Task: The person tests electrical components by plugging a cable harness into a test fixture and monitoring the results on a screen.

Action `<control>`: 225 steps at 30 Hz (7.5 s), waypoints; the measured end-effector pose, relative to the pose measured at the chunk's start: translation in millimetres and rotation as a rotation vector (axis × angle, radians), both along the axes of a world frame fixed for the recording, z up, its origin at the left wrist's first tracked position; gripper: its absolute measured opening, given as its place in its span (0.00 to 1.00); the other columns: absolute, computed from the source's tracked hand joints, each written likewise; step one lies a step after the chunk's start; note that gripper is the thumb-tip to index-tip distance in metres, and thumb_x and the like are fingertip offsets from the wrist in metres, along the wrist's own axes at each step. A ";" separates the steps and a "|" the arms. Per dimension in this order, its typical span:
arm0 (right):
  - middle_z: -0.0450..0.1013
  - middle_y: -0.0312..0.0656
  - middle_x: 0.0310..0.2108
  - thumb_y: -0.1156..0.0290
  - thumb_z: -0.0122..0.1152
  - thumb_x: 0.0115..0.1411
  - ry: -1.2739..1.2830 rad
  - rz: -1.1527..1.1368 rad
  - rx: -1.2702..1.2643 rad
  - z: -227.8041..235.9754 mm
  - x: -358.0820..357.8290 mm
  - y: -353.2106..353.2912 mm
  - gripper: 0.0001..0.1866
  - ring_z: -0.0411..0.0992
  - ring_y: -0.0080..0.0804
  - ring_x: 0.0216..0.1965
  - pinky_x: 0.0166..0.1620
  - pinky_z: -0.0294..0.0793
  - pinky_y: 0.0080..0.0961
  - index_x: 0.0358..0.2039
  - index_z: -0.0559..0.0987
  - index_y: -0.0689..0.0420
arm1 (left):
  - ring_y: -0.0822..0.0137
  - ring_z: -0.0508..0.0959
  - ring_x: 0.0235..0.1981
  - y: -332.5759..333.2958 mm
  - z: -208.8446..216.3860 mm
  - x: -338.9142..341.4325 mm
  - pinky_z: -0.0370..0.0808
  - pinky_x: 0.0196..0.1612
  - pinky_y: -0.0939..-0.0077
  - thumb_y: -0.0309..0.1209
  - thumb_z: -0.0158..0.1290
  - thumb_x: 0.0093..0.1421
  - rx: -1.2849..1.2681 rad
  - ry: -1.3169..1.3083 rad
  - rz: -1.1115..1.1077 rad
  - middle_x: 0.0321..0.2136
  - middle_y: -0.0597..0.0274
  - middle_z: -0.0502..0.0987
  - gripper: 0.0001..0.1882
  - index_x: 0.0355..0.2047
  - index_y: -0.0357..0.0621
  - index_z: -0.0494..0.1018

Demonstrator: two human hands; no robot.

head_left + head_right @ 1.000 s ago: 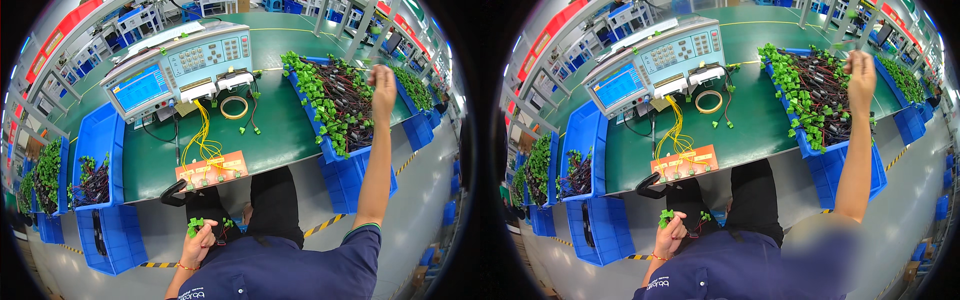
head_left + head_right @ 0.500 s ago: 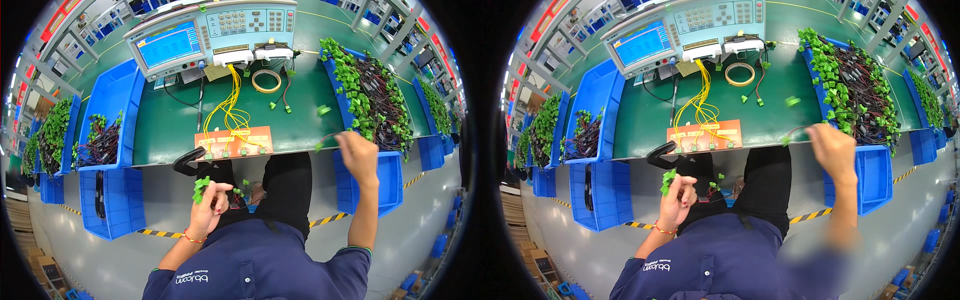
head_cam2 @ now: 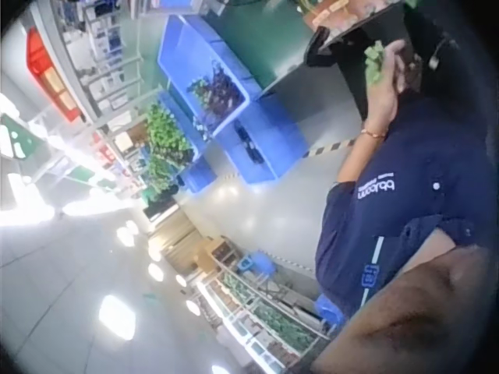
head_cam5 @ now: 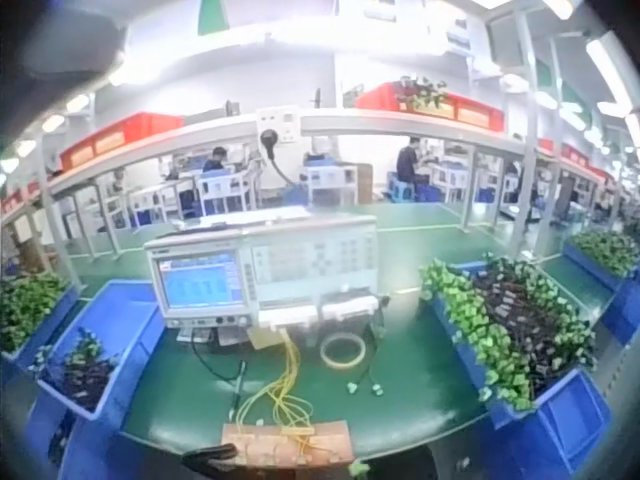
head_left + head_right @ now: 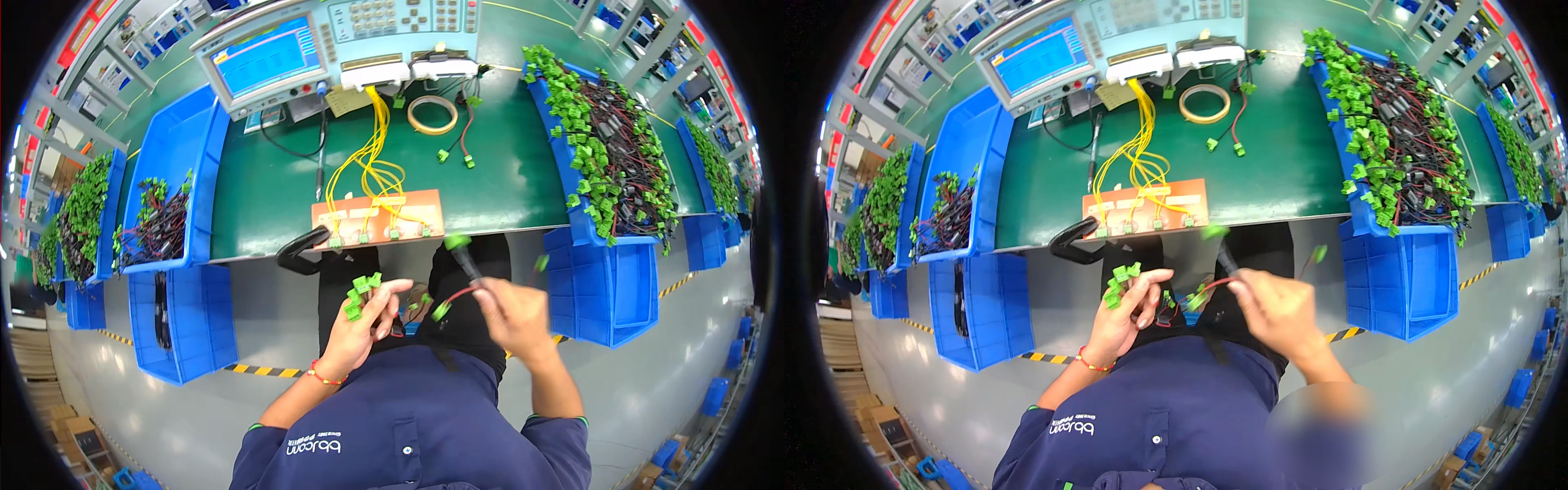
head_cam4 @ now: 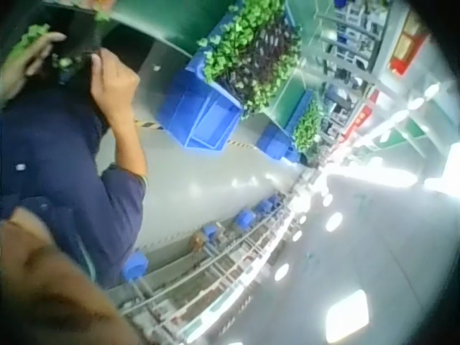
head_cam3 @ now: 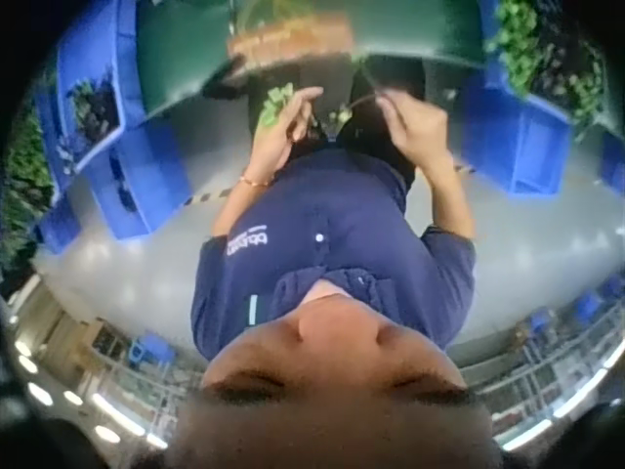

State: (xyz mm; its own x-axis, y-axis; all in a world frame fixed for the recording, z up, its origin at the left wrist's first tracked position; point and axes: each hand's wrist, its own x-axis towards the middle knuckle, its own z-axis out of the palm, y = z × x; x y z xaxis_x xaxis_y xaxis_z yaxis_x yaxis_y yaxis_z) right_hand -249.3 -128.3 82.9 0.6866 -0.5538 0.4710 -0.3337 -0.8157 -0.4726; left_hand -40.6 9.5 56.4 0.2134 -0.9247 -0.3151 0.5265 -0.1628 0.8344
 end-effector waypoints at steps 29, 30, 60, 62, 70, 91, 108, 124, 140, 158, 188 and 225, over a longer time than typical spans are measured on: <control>0.70 0.38 0.40 0.79 0.59 0.62 -0.544 0.340 1.562 -53.5 106.6 47.2 0.12 0.73 0.25 0.40 0.49 0.73 0.22 0.45 0.71 0.61 | 0.85 0.63 0.15 -7.1 -39.7 38.2 0.58 0.17 0.89 0.27 0.55 0.64 -0.147 0.030 0.646 0.32 0.60 0.77 0.10 0.44 0.40 0.70; 0.72 0.41 0.42 0.81 0.60 0.62 -0.555 0.382 1.570 -56.2 107.8 43.9 0.14 0.74 0.28 0.47 0.54 0.73 0.27 0.47 0.68 0.61 | 0.85 0.63 0.15 -8.3 -39.7 37.9 0.58 0.17 0.89 0.27 0.56 0.64 -0.140 0.014 0.656 0.31 0.62 0.77 0.09 0.43 0.39 0.71; 0.76 0.40 0.34 0.71 0.54 0.67 -0.662 0.285 1.786 -68.6 133.6 34.0 0.09 0.73 0.24 0.31 0.42 0.74 0.22 0.45 0.74 0.61 | 0.86 0.58 0.13 -12.8 -30.6 47.6 0.52 0.16 0.87 0.30 0.58 0.62 -0.002 -0.019 0.566 0.21 0.71 0.71 0.08 0.35 0.36 0.77; 0.76 0.38 0.34 0.70 0.54 0.67 -0.727 0.304 1.882 -71.7 138.3 35.0 0.09 0.71 0.22 0.31 0.42 0.73 0.23 0.43 0.75 0.61 | 0.86 0.58 0.13 -9.6 -29.2 53.0 0.52 0.17 0.87 0.33 0.55 0.65 0.050 0.019 0.462 0.18 0.74 0.68 0.11 0.38 0.36 0.78; 0.72 0.34 0.31 0.67 0.52 0.69 -0.935 0.350 2.257 -75.5 144.4 38.5 0.10 0.66 0.18 0.26 0.41 0.72 0.22 0.44 0.75 0.61 | 0.84 0.61 0.17 31.5 -50.9 45.6 0.54 0.18 0.86 0.33 0.53 0.67 0.184 -0.206 0.301 0.23 0.74 0.70 0.15 0.46 0.33 0.76; 0.67 0.31 0.28 0.67 0.51 0.69 -0.872 0.296 2.274 -72.5 144.0 35.9 0.15 0.61 0.16 0.23 0.37 0.67 0.21 0.49 0.73 0.64 | 0.82 0.67 0.18 39.3 -70.9 29.7 0.64 0.21 0.85 0.34 0.58 0.63 0.180 -0.348 0.079 0.19 0.73 0.69 0.10 0.33 0.41 0.71; 0.65 0.30 0.27 0.67 0.51 0.69 -0.848 0.238 2.341 -60.4 141.5 34.3 0.14 0.60 0.17 0.22 0.32 0.64 0.20 0.49 0.72 0.64 | 0.77 0.68 0.20 31.2 -72.4 27.1 0.65 0.24 0.81 0.36 0.58 0.62 0.278 -0.222 -0.060 0.17 0.70 0.69 0.12 0.26 0.44 0.71; 0.64 0.28 0.25 0.67 0.50 0.70 -0.931 0.241 2.356 -64.4 148.3 35.2 0.14 0.58 0.16 0.20 0.31 0.62 0.18 0.49 0.72 0.63 | 0.77 0.71 0.20 37.4 -95.6 36.6 0.68 0.25 0.80 0.36 0.56 0.63 0.327 -0.363 -0.080 0.19 0.69 0.72 0.11 0.31 0.40 0.76; 0.75 0.35 0.27 0.57 0.51 0.69 0.095 0.096 1.385 -91.1 58.3 9.2 0.20 0.69 0.17 0.26 0.32 0.70 0.17 0.34 0.80 0.63 | 0.77 0.73 0.28 31.5 -79.2 26.7 0.71 0.32 0.83 0.29 0.58 0.61 -0.030 0.093 -0.167 0.51 0.59 0.76 0.08 0.38 0.38 0.78; 0.75 0.36 0.28 0.73 0.59 0.64 -0.344 0.053 1.510 -106.4 55.7 17.7 0.09 0.73 0.18 0.27 0.31 0.74 0.18 0.42 0.77 0.63 | 0.73 0.77 0.45 22.1 -60.2 14.7 0.72 0.41 0.80 0.29 0.54 0.65 -0.017 -0.220 -0.226 0.59 0.60 0.69 0.13 0.49 0.40 0.77; 0.75 0.36 0.26 0.69 0.56 0.66 -0.478 0.103 1.441 -55.1 106.2 18.0 0.11 0.64 0.13 0.19 0.24 0.63 0.11 0.38 0.78 0.66 | 0.86 0.59 0.15 40.2 -79.2 16.6 0.54 0.19 0.89 0.29 0.56 0.63 0.000 0.138 -0.093 0.34 0.55 0.81 0.09 0.42 0.41 0.78; 0.74 0.35 0.30 0.70 0.57 0.64 -0.523 0.371 2.064 -82.3 92.0 -8.8 0.16 0.63 0.14 0.18 0.22 0.63 0.12 0.48 0.76 0.66 | 0.72 0.76 0.24 41.4 -67.8 15.7 0.62 0.22 0.86 0.28 0.53 0.64 0.029 0.264 -0.133 0.35 0.47 0.82 0.13 0.48 0.37 0.73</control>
State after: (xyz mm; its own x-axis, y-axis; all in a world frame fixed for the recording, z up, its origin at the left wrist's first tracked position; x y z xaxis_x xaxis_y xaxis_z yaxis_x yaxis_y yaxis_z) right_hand -157.3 -137.1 0.6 0.8962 -0.2953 -0.3311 0.0963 0.8580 -0.5046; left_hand -24.9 50.9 -11.5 -0.0019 -0.9290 -0.3702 0.6970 -0.2666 0.6657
